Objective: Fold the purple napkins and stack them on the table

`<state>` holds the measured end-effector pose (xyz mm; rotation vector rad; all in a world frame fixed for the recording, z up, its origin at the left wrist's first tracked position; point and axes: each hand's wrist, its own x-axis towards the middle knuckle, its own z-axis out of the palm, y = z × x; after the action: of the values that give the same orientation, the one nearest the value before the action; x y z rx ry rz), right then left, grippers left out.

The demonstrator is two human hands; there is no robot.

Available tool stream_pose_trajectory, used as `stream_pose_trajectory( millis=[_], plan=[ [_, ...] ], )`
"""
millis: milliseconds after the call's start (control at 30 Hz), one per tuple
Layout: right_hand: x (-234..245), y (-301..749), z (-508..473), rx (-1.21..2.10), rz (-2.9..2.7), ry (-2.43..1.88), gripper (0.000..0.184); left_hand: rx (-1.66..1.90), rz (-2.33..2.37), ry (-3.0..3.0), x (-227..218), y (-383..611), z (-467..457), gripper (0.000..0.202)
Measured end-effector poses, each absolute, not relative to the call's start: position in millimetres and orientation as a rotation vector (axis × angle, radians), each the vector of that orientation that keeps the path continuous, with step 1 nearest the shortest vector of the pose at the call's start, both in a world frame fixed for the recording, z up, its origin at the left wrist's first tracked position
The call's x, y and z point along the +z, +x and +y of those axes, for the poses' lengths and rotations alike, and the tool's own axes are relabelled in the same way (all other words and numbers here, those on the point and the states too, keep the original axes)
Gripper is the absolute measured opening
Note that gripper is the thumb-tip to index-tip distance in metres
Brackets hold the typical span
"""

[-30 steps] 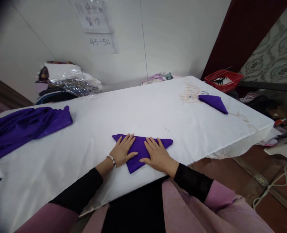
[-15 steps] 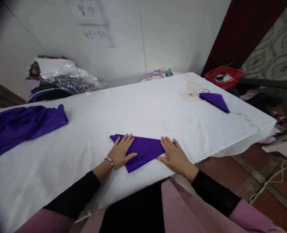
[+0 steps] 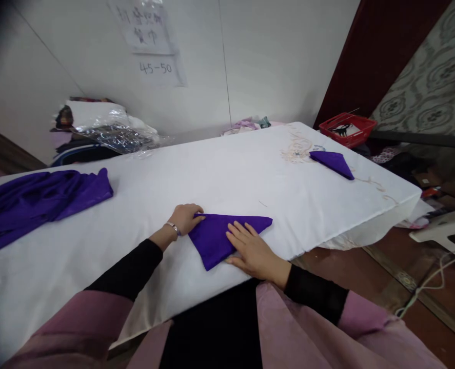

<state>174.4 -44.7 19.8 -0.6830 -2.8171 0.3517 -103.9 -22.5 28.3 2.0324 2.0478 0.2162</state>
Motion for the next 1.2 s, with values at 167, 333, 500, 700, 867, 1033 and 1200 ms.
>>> stream_pose_trajectory(
  millis=[167, 333, 500, 700, 867, 1033, 1200],
  plan=[
    [12.9, 169.4, -18.1, 0.436, -2.915, -0.647, 0.069, 0.213, 2.057, 1.861, 35.3, -113.2, -28.6, 0.016],
    [30.1, 168.1, -10.0, 0.493, -2.954, -0.549, 0.078, 0.258, 2.034, 1.628, 42.4, -114.1, -60.7, 0.019],
    [39.3, 130.5, -54.3, 0.714, -2.882, -0.375, 0.086, 0.48, 1.819, 1.272, 43.3, -119.1, -88.7, 0.027],
    [27.0, 88.1, -80.4, 0.855, -2.812, -0.449, 0.092, 0.69, 1.604, 0.946, 54.6, -118.4, -107.1, 0.058],
    [28.4, 79.3, -84.4, 0.78, -2.735, -0.478, 0.094, 0.751, 1.482, 0.751, 65.2, -104.0, -118.3, 0.072],
    [28.4, 74.6, -86.5, 0.678, -2.726, -0.551, 0.095, 0.783, 1.449, 0.745, 57.8, -96.7, -121.0, 0.076],
    [21.7, 72.5, -84.3, 0.663, -2.665, -0.562, 0.077, 0.781, 1.478, 0.718, 60.6, -91.4, -120.2, 0.074]
  ],
)
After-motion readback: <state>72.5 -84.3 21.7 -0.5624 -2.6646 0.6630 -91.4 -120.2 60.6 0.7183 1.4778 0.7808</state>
